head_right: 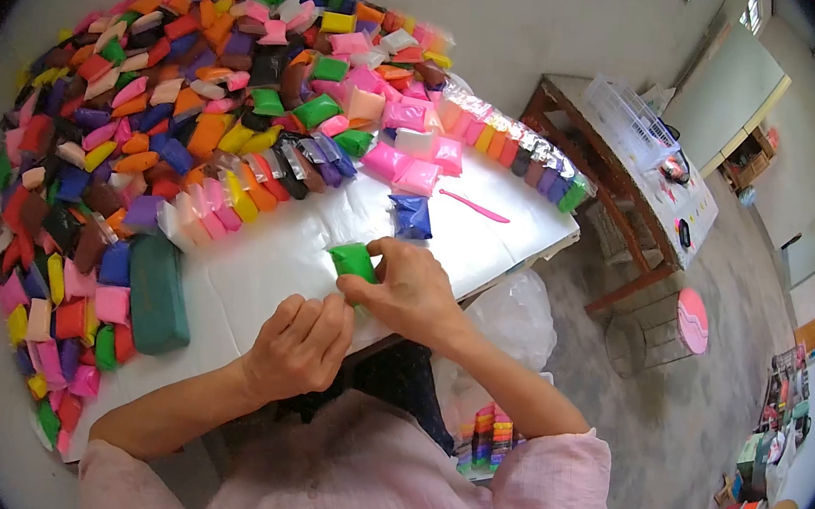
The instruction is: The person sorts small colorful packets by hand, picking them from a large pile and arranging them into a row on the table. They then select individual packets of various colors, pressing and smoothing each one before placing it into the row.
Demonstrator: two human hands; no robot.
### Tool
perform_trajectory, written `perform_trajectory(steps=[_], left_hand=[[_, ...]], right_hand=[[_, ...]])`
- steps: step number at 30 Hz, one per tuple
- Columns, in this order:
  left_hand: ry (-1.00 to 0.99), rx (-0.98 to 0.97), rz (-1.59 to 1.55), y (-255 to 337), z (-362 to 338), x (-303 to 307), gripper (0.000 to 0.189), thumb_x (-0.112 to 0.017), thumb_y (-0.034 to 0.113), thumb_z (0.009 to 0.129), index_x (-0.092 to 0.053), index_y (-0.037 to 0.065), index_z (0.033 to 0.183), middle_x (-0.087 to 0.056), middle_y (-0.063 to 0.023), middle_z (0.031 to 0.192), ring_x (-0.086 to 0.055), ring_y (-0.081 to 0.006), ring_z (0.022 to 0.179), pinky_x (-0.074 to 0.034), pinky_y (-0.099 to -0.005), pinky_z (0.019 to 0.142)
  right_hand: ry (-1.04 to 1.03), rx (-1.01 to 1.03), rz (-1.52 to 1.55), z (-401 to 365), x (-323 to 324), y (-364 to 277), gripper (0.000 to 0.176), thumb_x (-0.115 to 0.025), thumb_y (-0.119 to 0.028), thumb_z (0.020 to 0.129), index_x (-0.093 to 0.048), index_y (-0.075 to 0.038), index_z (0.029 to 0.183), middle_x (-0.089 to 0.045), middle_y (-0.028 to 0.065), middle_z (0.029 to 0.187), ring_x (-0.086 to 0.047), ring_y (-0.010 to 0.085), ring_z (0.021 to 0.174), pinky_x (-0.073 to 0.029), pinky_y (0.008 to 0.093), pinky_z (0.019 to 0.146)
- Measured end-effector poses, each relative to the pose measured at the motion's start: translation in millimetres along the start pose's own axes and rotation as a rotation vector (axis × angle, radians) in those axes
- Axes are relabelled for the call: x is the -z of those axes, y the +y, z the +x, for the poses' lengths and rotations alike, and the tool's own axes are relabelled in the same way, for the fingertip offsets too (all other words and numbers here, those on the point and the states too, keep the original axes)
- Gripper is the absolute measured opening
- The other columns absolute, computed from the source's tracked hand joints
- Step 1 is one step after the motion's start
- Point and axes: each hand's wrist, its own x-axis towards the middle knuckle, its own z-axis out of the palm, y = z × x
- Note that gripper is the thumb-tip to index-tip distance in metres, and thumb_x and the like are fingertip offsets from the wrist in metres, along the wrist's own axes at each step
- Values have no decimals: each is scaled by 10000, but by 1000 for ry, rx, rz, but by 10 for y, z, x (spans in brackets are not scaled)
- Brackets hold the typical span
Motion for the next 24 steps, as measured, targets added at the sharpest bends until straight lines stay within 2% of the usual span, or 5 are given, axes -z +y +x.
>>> perform_trajectory(steps=[4, 7, 14, 20, 24], left_hand=[[3, 66, -50, -5, 2, -31, 193, -591, 78, 757, -624, -31, 912, -584, -121, 873, -536, -194, 735, -424, -299, 725], [-52, 113, -111, -9, -19, -65, 207, -599, 79, 747, -617, -33, 921, -582, -121, 893, -542, -198, 769, -426, -302, 737], [-71, 215, -270, -5, -73, -131, 221, -642, 46, 708, -591, -25, 911, -558, -127, 889, -530, -237, 753, -428, -349, 705], [-93, 250, -336, -16, -61, -151, 164, -633, 34, 697, -571, 1, 846, -533, -109, 833, -520, -238, 734, -414, -354, 672], [-116, 277, -367, -13, -69, -160, 163, -636, 34, 694, -566, 5, 838, -526, -108, 823, -518, -242, 730, -412, -355, 672]], right_hand=[[13, 2, 302, 416, 140, 190, 424, -714, -248, 783, -618, 26, 1091, -641, 33, 794, -561, 81, 661, -422, 227, 561], [-117, -88, 516, 706, 267, 91, 305, -654, -198, 791, -631, -26, 1042, -607, -10, 780, -505, 46, 614, -357, 204, 519], [-45, -41, 289, 1384, 209, 377, 190, -637, -171, 746, -653, 6, 815, -620, 57, 720, -558, 123, 637, -441, 274, 581], [11, 2, 169, 1678, 106, 427, 349, -623, -121, 741, -636, 17, 1061, -637, 69, 802, -582, 143, 692, -460, 283, 608], [-58, -3, 337, 1679, 78, 357, 444, -616, -102, 742, -607, -26, 1180, -644, 76, 862, -587, 148, 739, -466, 286, 627]])
